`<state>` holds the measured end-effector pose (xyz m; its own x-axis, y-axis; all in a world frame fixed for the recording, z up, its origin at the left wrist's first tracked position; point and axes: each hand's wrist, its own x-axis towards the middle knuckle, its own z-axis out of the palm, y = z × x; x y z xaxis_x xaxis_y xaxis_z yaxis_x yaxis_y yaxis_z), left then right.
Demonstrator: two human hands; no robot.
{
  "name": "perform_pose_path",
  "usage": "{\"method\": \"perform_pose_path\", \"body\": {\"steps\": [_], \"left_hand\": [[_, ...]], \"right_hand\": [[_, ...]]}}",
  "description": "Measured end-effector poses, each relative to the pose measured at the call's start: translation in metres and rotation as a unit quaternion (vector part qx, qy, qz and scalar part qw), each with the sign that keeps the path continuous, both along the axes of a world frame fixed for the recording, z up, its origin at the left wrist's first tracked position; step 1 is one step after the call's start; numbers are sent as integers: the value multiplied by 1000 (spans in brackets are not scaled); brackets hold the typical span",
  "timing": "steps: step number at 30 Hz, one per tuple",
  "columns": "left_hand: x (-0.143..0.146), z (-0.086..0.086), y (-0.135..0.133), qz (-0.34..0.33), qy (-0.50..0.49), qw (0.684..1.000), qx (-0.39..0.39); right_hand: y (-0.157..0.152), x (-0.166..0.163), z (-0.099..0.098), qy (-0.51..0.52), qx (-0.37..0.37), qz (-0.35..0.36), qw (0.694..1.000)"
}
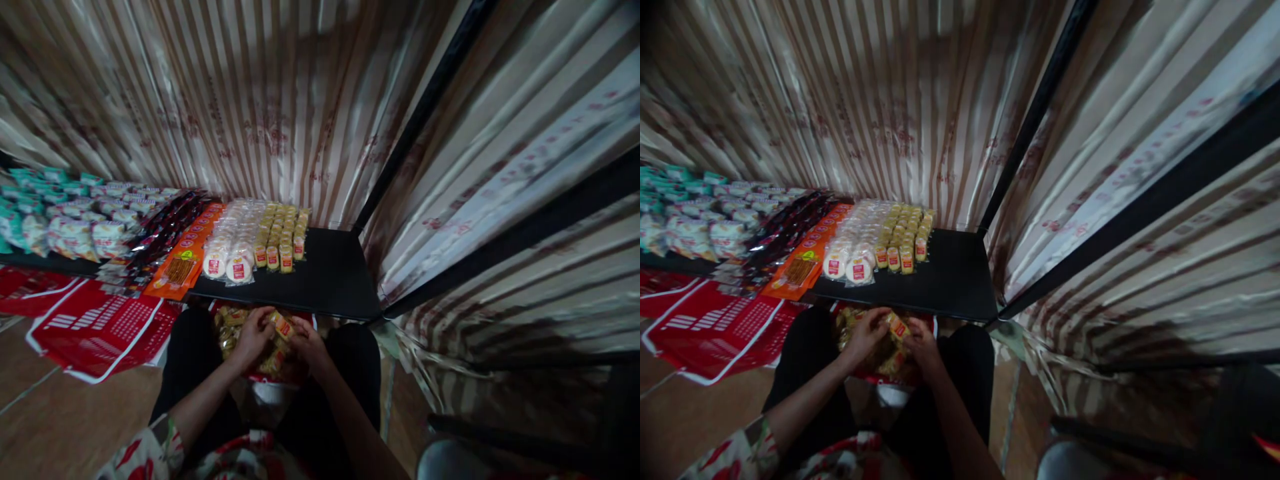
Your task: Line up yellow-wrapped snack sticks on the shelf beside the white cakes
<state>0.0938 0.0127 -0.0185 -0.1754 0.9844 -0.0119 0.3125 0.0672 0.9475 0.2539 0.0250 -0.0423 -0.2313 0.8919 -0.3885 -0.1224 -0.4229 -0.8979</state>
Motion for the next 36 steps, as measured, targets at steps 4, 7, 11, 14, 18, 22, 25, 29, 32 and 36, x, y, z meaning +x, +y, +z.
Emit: {"method": "perform_pose_path", "body": {"steps": [4, 7, 11, 14, 18, 22, 25, 29, 32, 36], "left_hand": [[11, 17, 11, -43, 7, 999, -1], [17, 26, 19, -69, 6, 998, 6], [25, 31, 32, -52, 27, 997, 52], [33, 35, 40, 4, 71, 992, 108], [46, 40, 48, 46, 105, 985, 129], [60, 33, 61, 22, 77, 988, 134], [68, 22, 76, -11, 60, 991, 122], [75, 10, 97, -8, 55, 994, 96], [76, 8, 110, -8, 54, 995, 85], [70, 7, 119, -9, 53, 995, 89]], "right_hand": [[7, 9, 6, -36, 76, 53, 995], [14, 14, 14, -61, 128, 52, 989], [28, 18, 27, -82, 148, 40, 985], [43, 20, 32, -87, 167, 8, 982], [73, 21, 30, -95, 186, -69, 975], [105, 19, 26, -117, 195, -144, 963], [127, 16, 24, -145, 208, -160, 954], [151, 8, 21, -188, 229, -144, 944], [165, 1, 21, -219, 249, -143, 933], [175, -3, 23, -237, 262, -156, 922]]}}
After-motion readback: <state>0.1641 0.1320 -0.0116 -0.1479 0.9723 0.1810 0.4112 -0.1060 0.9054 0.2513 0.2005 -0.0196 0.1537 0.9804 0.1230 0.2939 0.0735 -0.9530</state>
